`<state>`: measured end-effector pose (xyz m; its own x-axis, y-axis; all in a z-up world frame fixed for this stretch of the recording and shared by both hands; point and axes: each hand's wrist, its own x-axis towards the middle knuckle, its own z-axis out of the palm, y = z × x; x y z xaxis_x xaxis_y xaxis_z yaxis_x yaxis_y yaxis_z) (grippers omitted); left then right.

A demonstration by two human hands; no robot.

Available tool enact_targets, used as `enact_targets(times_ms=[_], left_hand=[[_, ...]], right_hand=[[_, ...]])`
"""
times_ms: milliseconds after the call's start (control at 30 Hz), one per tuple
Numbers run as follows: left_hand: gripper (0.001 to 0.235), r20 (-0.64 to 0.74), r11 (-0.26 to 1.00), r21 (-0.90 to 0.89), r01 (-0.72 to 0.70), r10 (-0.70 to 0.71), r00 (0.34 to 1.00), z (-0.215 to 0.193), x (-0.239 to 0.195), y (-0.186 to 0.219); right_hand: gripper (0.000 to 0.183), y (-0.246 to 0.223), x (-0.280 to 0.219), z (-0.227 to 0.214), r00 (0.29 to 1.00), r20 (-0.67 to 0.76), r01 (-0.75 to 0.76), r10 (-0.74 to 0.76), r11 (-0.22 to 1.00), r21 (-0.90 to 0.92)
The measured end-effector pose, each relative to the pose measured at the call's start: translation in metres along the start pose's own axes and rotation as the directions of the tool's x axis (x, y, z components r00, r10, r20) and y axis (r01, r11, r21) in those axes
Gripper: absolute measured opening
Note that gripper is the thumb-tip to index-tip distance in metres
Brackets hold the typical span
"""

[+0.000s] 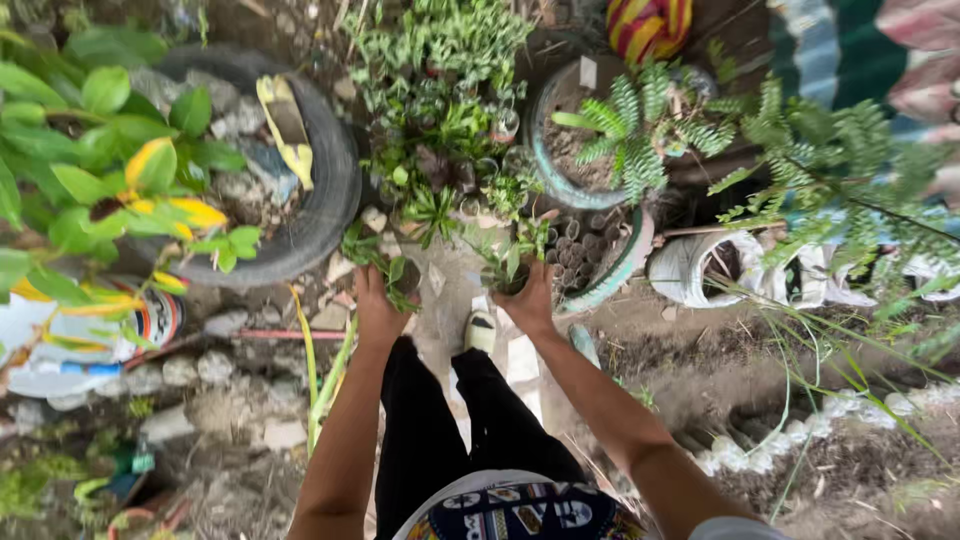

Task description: The person moves various potted plants and plastic cups containing seedlings around a garden area, picking them up and grouping them in different locations on the ground and near larger planters.

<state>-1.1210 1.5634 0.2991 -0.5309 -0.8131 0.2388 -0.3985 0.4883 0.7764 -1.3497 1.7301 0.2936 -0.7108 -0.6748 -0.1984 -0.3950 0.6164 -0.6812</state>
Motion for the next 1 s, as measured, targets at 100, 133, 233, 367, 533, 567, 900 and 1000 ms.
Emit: enact_targets(times_ms=[100, 133, 233, 367, 533, 567, 900, 1000], left_hand=[[0.083, 0.017, 0.980, -0.019, 0.198, -0.198, 0.980, 0.017, -0.025, -0.018], [0.085, 0.023, 0.969, -0.049, 0.242, -0.241, 0.970, 0.021, -0.034, -0.022], [0.086, 0.023, 0.965, -0.114, 0.234, -0.233, 0.972, 0.045, -0.028, -0.053], [0.087, 0.060, 0.970, -0.122, 0.209, -0.203, 0.977, 0.100, -0.046, -0.105], [0.091, 0.128, 0.928, -0.054, 0.369, -0.360, 0.924, 0.217, -0.073, -0.201], [0.089, 0.142, 0.913, -0.004, 0.409, -0.404, 0.904, 0.244, -0.079, -0.224], [0.078, 0.140, 0.966, -0.171, 0.194, -0.171, 0.975, 0.496, -0.111, -0.359], [0.074, 0.187, 0.954, -0.069, 0.291, -0.274, 0.943, 0.554, -0.100, -0.387]], right_hand=[[0.093, 0.024, 0.016, 0.015, 0.996, -0.083, 0.039, -0.042, 0.999, -0.033], [0.093, 0.033, 0.009, 0.020, 0.997, -0.065, 0.029, -0.031, 0.999, -0.035], [0.101, 0.063, 0.031, 0.048, 0.997, -0.030, -0.076, 0.075, 0.997, -0.021], [0.101, 0.138, 0.063, 0.121, 0.994, -0.089, -0.063, 0.061, 0.998, -0.017], [0.097, 0.232, 0.115, 0.224, 0.993, -0.070, -0.100, 0.095, 0.993, -0.066], [0.098, 0.253, 0.123, 0.242, 0.993, -0.039, -0.118, 0.115, 0.990, -0.075], [0.091, 0.417, 0.219, 0.342, 0.973, 0.009, -0.221, 0.229, 0.948, -0.230], [0.090, 0.441, 0.230, 0.351, 0.999, -0.037, 0.003, -0.008, 0.992, -0.129]])
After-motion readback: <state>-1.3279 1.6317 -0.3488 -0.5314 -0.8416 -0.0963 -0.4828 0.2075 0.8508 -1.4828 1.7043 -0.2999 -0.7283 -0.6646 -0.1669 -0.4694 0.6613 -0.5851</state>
